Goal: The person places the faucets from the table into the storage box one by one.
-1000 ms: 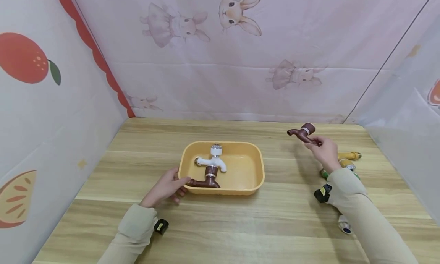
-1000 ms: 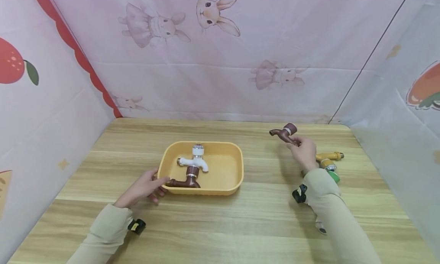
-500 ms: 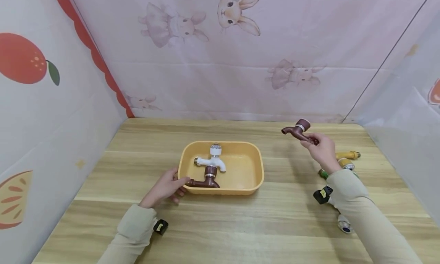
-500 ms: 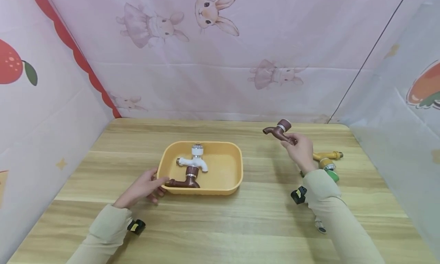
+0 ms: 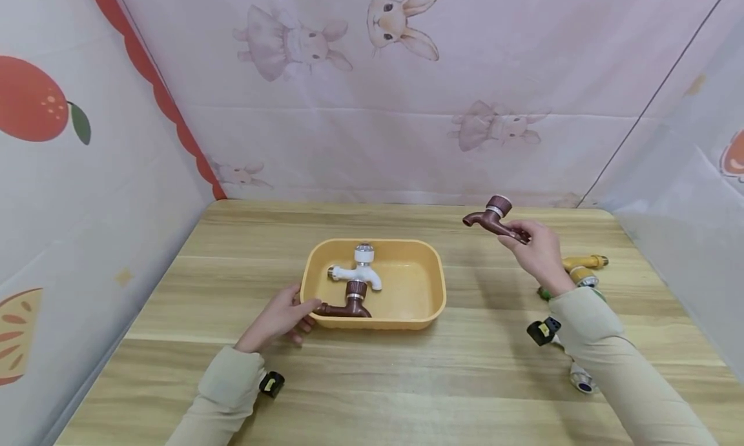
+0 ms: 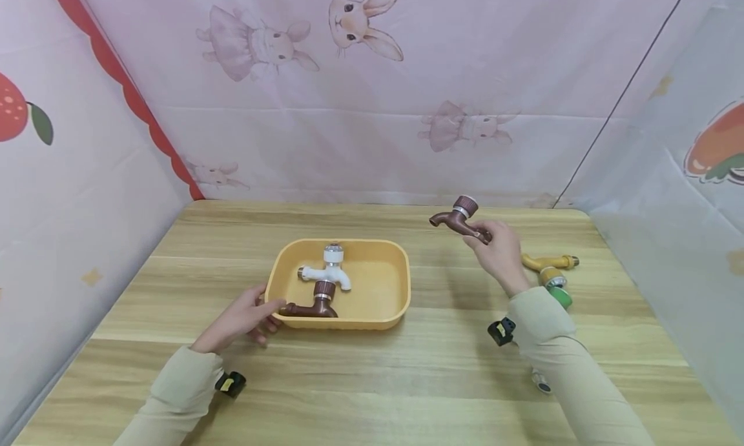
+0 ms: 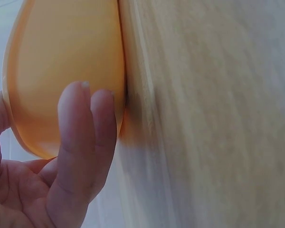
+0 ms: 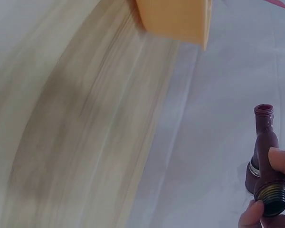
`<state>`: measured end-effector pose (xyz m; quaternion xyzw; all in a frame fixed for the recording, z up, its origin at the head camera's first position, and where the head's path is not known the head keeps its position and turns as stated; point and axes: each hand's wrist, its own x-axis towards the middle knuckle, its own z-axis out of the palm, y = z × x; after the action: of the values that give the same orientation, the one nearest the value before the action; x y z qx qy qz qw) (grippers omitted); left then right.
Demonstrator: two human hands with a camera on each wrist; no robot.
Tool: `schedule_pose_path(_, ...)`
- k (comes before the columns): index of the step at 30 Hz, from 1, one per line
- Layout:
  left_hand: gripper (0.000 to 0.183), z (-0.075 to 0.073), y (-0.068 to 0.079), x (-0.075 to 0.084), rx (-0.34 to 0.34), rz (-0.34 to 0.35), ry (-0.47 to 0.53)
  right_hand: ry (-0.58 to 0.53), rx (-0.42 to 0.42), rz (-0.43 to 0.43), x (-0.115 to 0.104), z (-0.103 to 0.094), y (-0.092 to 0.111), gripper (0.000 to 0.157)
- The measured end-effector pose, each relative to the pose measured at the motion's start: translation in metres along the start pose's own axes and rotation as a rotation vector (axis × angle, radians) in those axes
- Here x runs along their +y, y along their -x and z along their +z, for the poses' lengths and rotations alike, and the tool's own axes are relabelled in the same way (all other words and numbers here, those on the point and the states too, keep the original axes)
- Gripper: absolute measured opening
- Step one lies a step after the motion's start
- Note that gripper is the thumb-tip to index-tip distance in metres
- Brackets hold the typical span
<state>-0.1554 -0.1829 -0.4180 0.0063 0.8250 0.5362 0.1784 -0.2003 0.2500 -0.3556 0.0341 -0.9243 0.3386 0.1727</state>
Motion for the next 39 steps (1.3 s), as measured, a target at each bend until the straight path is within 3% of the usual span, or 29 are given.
schedule_pose_path(21, 0.049, -0.002, 0.001, -0.002, -0.001, -0.005, 0.005, -0.031, -0.013, -0.145, -0.039, 0.003, 0.005, 0.022)
schedule_pose_path(39, 0.047, -0.003, 0.001, -0.003, -0.008, 0.006, 0.002, -0.065, -0.067, -0.172, -0.062, 0.011, 0.008, 0.022)
